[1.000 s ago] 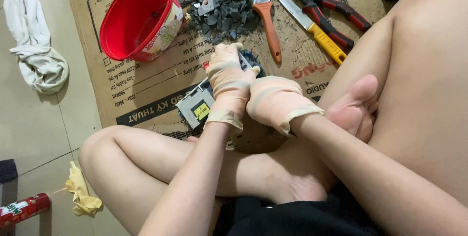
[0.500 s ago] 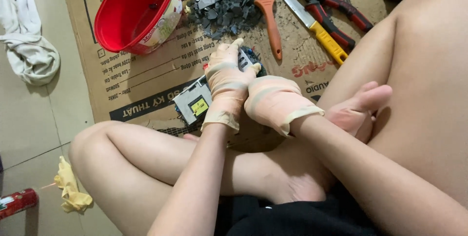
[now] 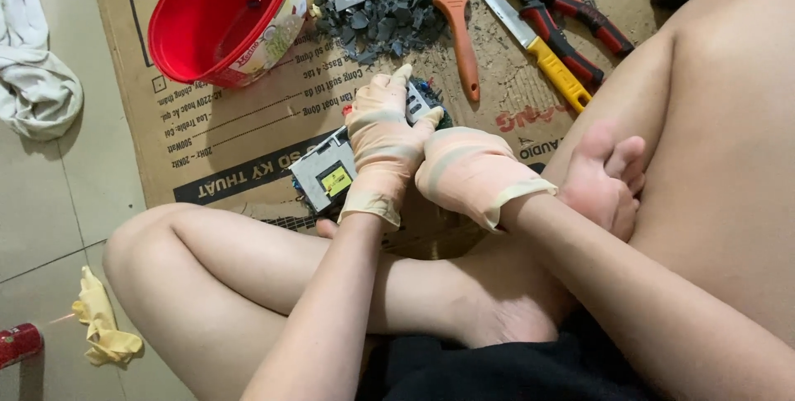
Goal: Disassembling an electronic component using a screwdriver and pliers while sitting on the floor.
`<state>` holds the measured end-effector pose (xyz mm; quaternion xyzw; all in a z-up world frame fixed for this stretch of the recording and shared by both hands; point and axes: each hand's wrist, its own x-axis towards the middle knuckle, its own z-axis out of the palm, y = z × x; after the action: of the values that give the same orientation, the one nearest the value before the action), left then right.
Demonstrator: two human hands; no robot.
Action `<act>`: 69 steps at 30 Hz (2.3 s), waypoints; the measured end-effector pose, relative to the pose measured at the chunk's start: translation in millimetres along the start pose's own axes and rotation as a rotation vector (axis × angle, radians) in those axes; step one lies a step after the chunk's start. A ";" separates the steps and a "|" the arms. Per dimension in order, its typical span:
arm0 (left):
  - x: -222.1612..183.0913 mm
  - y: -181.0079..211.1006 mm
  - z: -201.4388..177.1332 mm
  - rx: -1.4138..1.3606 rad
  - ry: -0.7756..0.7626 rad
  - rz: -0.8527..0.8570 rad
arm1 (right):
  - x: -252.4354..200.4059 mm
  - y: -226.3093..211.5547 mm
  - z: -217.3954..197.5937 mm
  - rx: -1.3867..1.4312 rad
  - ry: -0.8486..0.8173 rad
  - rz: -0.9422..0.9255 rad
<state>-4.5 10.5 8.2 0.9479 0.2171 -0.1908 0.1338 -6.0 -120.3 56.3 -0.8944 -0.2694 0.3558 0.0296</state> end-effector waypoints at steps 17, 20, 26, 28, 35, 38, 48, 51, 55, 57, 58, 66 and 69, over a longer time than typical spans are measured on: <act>0.9 -9.7 23.7 -0.035 0.185 0.088 | 4.2 0.1 -1.7 0.134 -0.025 0.002; 3.9 -9.4 23.4 -0.038 0.173 0.082 | 4.1 -0.3 -2.8 0.156 -0.026 0.008; 2.7 -6.4 17.4 -0.034 0.138 0.067 | 3.8 1.9 0.9 0.161 0.012 -0.031; 1.3 -4.8 15.0 -0.040 0.138 0.064 | 4.5 3.1 4.6 0.155 0.028 -0.047; 0.9 -0.3 18.7 -0.026 0.170 0.061 | 38.7 7.0 30.7 -0.180 -0.066 0.058; 1.2 -0.9 23.7 -0.001 0.221 0.083 | 25.0 4.5 18.2 0.025 -0.067 0.122; -12.1 0.4 2.2 0.084 -0.014 0.160 | -34.2 -1.4 -25.3 0.560 -0.196 0.325; -23.2 -1.0 -17.0 0.074 -0.064 0.163 | -30.0 12.9 -11.1 0.501 -0.206 0.242; -0.6 -28.6 11.3 -0.082 -0.016 0.123 | -65.3 0.8 -51.7 0.989 -0.185 0.366; 16.5 -40.0 40.8 -0.185 0.274 0.020 | -70.6 7.6 -60.2 1.239 -0.268 0.468; 15.4 -36.5 41.7 -0.189 0.273 0.019 | -66.0 8.1 -57.1 1.236 -0.269 0.471; 8.7 -28.1 42.4 -0.152 0.390 0.040 | -43.4 31.9 -30.8 1.273 -0.242 0.593; 9.4 -27.3 42.9 -0.132 0.394 0.035 | -47.1 21.1 -36.8 1.227 -0.234 0.622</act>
<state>-22.3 23.2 -38.7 0.9598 0.2344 0.0154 0.1538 -0.6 -156.9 107.8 -0.7075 0.2478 0.5296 0.3970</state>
